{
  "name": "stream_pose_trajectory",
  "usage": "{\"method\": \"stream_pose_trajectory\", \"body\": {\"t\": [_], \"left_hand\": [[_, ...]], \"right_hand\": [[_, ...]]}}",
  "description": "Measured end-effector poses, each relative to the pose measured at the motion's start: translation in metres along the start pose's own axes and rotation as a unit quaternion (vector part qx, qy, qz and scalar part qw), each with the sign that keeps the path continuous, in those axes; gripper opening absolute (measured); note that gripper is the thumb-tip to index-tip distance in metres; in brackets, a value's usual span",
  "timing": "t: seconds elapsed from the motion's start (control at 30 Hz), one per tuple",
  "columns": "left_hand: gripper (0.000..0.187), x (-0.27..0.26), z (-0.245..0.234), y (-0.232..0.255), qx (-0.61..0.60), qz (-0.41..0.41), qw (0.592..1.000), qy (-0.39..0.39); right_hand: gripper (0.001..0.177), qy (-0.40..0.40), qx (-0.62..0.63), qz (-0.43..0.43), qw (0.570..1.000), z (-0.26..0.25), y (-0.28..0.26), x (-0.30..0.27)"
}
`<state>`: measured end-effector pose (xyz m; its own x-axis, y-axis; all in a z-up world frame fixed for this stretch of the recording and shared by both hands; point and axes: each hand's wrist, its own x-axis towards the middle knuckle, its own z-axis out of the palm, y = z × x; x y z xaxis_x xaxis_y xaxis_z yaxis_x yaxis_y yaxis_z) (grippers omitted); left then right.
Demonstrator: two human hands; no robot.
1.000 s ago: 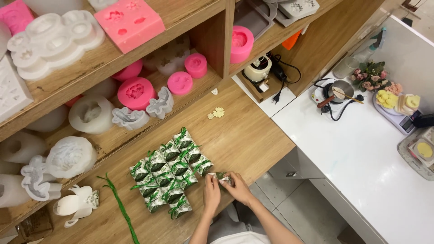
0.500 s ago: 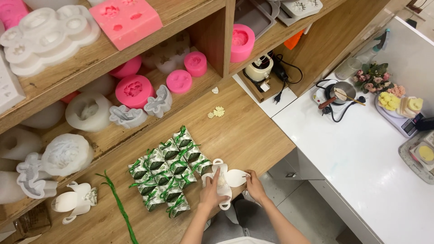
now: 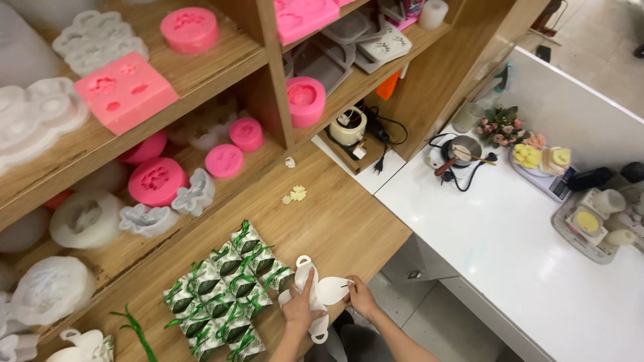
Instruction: Packaging small items into green patterned wrappers and white flower-shaped boxes.
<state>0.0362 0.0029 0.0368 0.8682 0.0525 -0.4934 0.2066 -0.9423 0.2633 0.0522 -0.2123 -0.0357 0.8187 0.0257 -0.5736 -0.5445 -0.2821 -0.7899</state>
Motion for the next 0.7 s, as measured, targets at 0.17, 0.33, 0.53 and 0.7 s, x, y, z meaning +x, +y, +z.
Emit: {"method": "stream_pose_trajectory", "body": {"t": [0.17, 0.33, 0.53, 0.7], "left_hand": [[0.086, 0.019, 0.053, -0.013, -0.008, 0.024, 0.999, 0.040], [0.072, -0.032, 0.018, 0.014, -0.085, 0.072, 0.989, 0.095], [0.081, -0.044, 0.036, -0.005, -0.150, 0.029, 0.974, 0.170], [0.088, -0.020, 0.079, -0.029, -0.070, -0.084, 0.985, 0.136]], "right_hand": [[0.027, -0.007, -0.059, -0.048, 0.997, -0.021, -0.019, -0.013], [0.028, 0.030, -0.169, -0.058, 0.984, -0.068, -0.048, -0.032], [0.029, 0.161, -0.214, -0.081, 0.960, -0.126, -0.114, -0.051], [0.035, 0.131, -0.200, -0.170, 0.956, -0.115, -0.218, -0.089]]}}
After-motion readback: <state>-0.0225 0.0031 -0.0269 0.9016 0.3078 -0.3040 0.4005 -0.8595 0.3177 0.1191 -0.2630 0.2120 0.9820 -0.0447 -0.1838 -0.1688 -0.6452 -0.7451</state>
